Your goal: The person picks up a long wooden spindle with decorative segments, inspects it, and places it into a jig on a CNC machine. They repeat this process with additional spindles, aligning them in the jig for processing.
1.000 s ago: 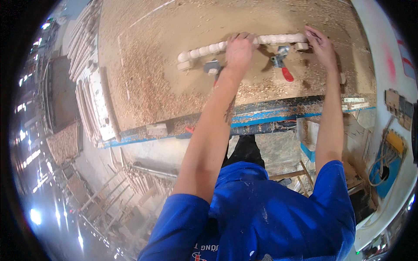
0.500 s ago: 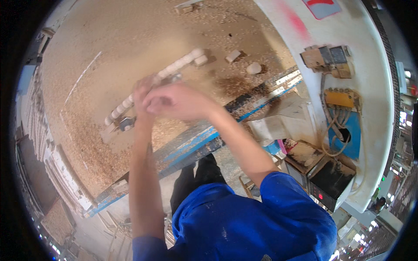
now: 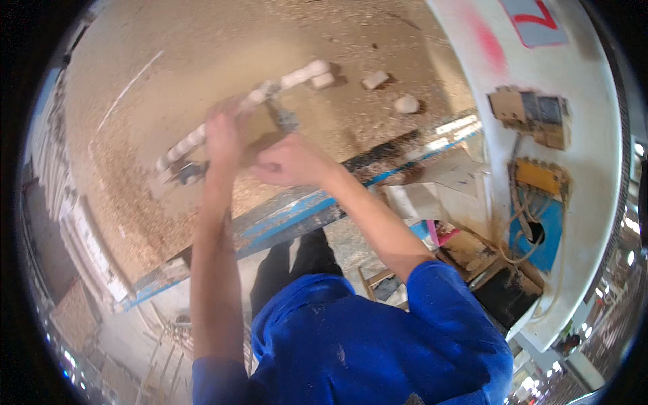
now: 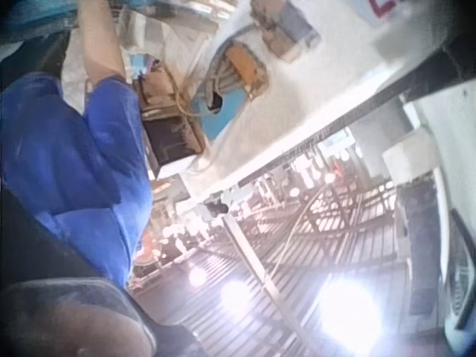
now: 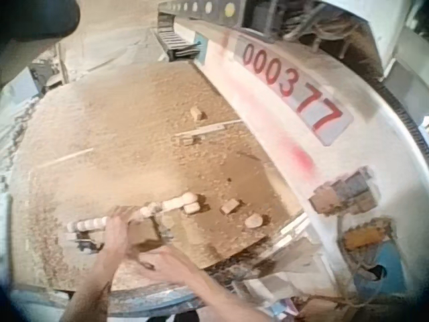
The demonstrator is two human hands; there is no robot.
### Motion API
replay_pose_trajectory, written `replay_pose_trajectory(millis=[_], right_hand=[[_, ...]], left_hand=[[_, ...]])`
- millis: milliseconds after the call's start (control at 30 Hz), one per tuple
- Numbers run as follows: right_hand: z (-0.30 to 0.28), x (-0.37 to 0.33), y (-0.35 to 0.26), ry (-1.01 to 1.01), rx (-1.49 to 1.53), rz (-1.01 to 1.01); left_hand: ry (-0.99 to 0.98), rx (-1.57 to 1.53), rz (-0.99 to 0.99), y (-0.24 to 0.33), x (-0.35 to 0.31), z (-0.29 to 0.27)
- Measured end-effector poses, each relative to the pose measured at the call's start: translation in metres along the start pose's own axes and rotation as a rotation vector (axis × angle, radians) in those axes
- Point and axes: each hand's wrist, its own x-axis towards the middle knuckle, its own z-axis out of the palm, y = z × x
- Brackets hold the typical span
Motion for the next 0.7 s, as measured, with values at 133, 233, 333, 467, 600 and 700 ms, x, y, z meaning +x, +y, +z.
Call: replay_pose_trajectory(millis=[133,233,333,467,600,700], right_hand=[[0.009,-0.001,0.0,0.025,-0.078,0.012],[0.021,0.002,-0.004,-0.033,-0.204,-0.127],[0.022,0.0,0.0,-0.048,-0.221,-0.136],[0.018,-0.003,0.01,0.032,-0.209,-0.073],[0.019,0.003,-0.002,0.059,-0.1,-0.123],[0.02,0.002,-0.001,0.09,-0.087,-0.147]], left_hand=[[-0.038,0.151,0.011,0.005,0.001,-0.011],[-0.074,0.156,-0.024,-0.013,-0.006,-0.019],[-0.141,0.362,-0.027,0.001,-0.003,-0.024],[-0.068,0.279,0.404,0.017,-0.015,-0.056],[-0.285,0.054,0.353,0.016,-0.077,-0.063],[-0.308,0.016,0.326,0.006,-0.089,-0.045]])
